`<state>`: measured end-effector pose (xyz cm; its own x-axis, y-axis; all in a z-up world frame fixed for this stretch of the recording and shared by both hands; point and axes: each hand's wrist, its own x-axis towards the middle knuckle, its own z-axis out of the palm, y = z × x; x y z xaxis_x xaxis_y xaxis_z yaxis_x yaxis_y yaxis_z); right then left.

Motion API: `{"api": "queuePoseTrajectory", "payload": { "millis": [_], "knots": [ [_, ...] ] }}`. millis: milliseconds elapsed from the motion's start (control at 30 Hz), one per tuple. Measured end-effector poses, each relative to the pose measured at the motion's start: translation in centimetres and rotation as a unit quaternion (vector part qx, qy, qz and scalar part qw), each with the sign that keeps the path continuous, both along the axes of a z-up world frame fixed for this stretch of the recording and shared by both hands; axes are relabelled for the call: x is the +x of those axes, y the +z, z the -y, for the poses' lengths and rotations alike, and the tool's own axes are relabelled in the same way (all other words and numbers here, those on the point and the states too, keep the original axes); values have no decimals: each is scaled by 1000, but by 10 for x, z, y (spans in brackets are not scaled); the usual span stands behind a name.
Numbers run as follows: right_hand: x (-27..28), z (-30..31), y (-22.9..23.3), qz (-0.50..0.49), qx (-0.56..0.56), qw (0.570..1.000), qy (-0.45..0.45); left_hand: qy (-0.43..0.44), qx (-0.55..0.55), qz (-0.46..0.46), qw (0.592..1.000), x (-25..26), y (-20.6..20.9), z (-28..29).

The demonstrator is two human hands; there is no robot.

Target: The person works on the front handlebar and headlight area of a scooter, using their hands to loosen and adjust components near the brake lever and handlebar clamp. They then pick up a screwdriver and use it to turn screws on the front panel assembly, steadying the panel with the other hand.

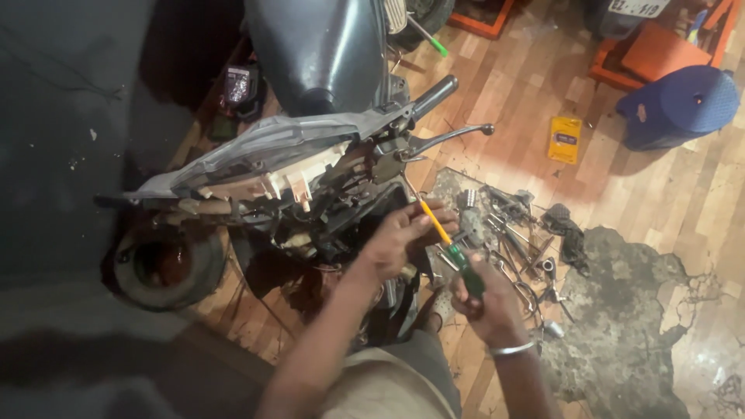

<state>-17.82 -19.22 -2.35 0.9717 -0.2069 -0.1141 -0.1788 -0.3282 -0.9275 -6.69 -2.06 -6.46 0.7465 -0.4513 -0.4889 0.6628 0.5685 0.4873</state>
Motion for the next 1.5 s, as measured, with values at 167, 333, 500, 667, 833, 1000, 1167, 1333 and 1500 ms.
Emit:
{"api": "queuePoseTrajectory", "payload": {
  "millis": [167, 333, 500, 667, 833, 1000, 1167, 1333, 1500],
  "knots": [
    [0, -11, 58, 196, -338, 917, 78, 11, 80, 72, 994, -6, -80, 8],
    [3, 3, -10, -86, 323, 942, 11, 1, 35, 69, 997, 2, -34, 7],
    [2, -17, 42, 79, -237, 967, 56, -11, 93, 102, 990, 2, -74, 10],
    [6, 12, -6, -177, 271, 945, -49, -32, 1, 104, 994, 8, -13, 3],
    [6, -15, 29, -2, -140, 990, -9, -14, 99, 139, 985, 5, -40, 10],
    [13, -4, 26, -189, 187, 964, -15, -19, 60, 99, 993, 13, -26, 8],
    [6, -7, 12, -153, 72, 986, 11, 2, 92, 123, 988, -1, -25, 6],
    [11, -6, 37, -30, -45, 997, 63, 22, 72, 114, 991, 9, -49, 11],
    [9, 6, -18, -164, 216, 962, 28, 29, 42, 82, 995, 7, -23, 10]
  ]
}}
